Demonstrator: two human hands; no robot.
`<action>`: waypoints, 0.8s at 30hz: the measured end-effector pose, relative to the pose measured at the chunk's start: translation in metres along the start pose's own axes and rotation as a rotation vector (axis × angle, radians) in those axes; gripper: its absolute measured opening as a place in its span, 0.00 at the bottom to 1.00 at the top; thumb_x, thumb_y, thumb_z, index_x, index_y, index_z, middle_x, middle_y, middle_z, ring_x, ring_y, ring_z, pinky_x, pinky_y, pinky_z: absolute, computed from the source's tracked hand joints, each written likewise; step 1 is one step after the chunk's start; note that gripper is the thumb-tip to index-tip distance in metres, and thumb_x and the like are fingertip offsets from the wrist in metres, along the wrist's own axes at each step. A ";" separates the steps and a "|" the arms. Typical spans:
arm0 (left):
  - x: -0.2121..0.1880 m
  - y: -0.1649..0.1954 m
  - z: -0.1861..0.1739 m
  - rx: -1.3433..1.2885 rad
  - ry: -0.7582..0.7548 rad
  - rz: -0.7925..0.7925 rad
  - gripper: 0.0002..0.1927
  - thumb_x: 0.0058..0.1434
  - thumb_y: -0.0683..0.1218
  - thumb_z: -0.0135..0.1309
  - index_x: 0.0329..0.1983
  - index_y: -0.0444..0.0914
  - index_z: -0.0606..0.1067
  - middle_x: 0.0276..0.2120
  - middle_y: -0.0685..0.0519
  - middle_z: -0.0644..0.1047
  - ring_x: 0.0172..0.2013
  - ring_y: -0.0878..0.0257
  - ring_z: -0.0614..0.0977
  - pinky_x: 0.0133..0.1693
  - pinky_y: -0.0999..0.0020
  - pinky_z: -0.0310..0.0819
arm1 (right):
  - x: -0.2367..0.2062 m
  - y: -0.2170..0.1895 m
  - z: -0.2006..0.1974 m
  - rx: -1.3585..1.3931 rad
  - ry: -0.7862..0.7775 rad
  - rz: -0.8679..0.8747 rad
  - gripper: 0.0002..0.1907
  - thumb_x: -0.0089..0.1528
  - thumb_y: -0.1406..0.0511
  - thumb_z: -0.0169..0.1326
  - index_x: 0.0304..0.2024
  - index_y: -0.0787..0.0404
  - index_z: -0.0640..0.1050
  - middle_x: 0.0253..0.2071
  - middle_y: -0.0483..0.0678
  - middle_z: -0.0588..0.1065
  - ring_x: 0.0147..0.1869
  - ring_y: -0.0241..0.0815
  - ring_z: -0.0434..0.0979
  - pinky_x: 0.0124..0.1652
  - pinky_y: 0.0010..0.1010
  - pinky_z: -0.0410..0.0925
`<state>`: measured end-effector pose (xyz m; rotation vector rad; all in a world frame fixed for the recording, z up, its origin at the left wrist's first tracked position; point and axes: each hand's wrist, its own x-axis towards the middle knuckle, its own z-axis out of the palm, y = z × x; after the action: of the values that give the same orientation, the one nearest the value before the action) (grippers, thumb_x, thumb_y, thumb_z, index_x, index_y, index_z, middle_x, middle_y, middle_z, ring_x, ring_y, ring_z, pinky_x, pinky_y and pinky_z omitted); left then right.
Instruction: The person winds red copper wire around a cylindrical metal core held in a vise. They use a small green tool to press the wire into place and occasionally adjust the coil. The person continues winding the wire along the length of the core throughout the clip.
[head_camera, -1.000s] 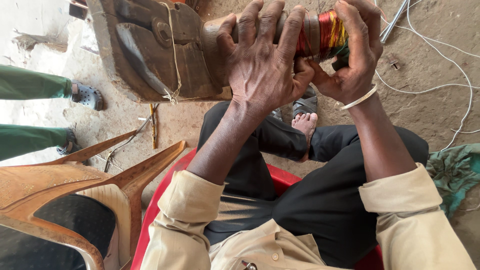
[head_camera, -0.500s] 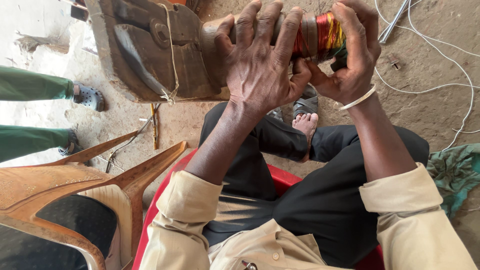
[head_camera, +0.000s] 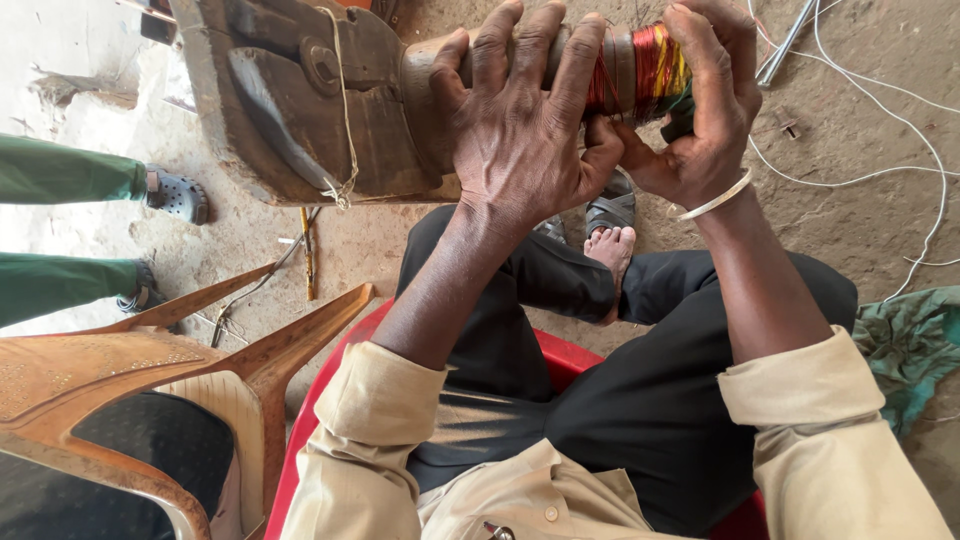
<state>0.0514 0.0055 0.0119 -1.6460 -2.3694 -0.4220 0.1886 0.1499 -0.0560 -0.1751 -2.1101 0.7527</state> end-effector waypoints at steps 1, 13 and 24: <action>0.000 0.001 0.000 -0.002 -0.002 -0.003 0.38 0.58 0.59 0.54 0.71 0.45 0.64 0.67 0.46 0.65 0.70 0.46 0.62 0.68 0.34 0.48 | 0.000 0.001 0.000 -0.008 0.000 -0.005 0.39 0.68 0.53 0.67 0.72 0.64 0.64 0.67 0.54 0.67 0.70 0.51 0.71 0.65 0.40 0.73; -0.002 -0.002 -0.003 -0.010 0.010 0.006 0.37 0.59 0.60 0.54 0.71 0.45 0.64 0.67 0.47 0.66 0.69 0.47 0.63 0.67 0.34 0.50 | 0.002 -0.003 0.002 0.006 0.011 -0.019 0.38 0.68 0.54 0.68 0.71 0.64 0.64 0.67 0.55 0.66 0.72 0.52 0.71 0.64 0.40 0.73; 0.000 0.001 0.001 -0.010 0.002 -0.004 0.37 0.59 0.60 0.54 0.71 0.45 0.65 0.67 0.46 0.65 0.70 0.45 0.62 0.67 0.34 0.48 | 0.003 0.001 -0.002 -0.007 -0.001 -0.025 0.39 0.68 0.53 0.68 0.70 0.66 0.65 0.65 0.56 0.68 0.71 0.53 0.72 0.62 0.41 0.74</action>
<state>0.0526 0.0057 0.0113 -1.6447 -2.3733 -0.4362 0.1888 0.1524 -0.0535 -0.1517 -2.1123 0.7306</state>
